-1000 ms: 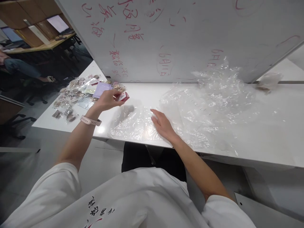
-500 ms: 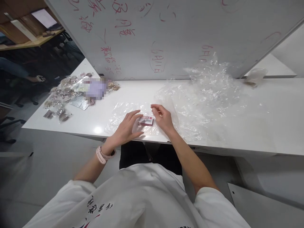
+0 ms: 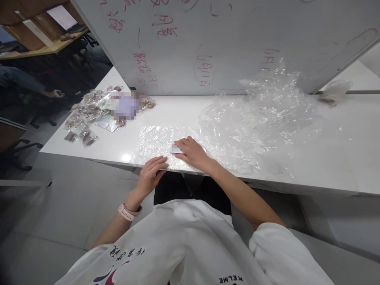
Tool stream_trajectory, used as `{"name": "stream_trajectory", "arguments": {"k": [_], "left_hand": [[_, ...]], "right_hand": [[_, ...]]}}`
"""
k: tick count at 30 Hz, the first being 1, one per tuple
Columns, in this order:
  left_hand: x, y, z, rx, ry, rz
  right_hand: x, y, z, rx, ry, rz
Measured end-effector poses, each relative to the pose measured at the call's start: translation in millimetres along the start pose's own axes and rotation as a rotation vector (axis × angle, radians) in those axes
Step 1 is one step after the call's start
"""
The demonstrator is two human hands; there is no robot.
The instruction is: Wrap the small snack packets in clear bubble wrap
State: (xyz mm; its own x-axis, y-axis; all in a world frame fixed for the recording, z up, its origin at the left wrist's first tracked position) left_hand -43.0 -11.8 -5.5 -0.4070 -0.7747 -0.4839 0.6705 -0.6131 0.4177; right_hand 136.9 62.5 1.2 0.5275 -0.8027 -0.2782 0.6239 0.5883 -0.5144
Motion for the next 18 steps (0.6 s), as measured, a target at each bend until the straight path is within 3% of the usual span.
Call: {"name": "stream_trajectory", "arguments": {"k": [4,8,13,18], "left_hand": [[12.0,5.6,6.6,-0.080,0.059,0.043],[-0.7,18.8,-4.7,-0.151,-0.001,0.007],[-22.1,31.4,-17.0,-0.132,-0.036,-0.151],[-21.4,27.6,-18.6,-0.105,-0.074,-0.180]], "right_hand": [[5.5,-13.9,-10.3,-0.021,-0.001,0.042],[5.2,-12.1,-13.8,-0.041,-0.011,0.054],[9.2,-3.1,-2.9,-0.159,-0.006,0.112],[19.6,6.9,9.3,-0.185,0.015,0.069]]}}
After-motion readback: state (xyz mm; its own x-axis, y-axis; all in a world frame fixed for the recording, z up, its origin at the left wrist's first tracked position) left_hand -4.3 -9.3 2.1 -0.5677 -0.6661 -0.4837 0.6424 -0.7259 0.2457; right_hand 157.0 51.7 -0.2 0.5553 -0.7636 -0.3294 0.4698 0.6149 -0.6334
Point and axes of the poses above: each hand's wrist, its own x-axis away from the middle knuckle, its own z-axis out of the back of the hand, y = z × x, the point moved 6 cm from there along -x, towards the middle knuckle, and after that the axes turned 4 degrees about y, right-handed, at the moved point
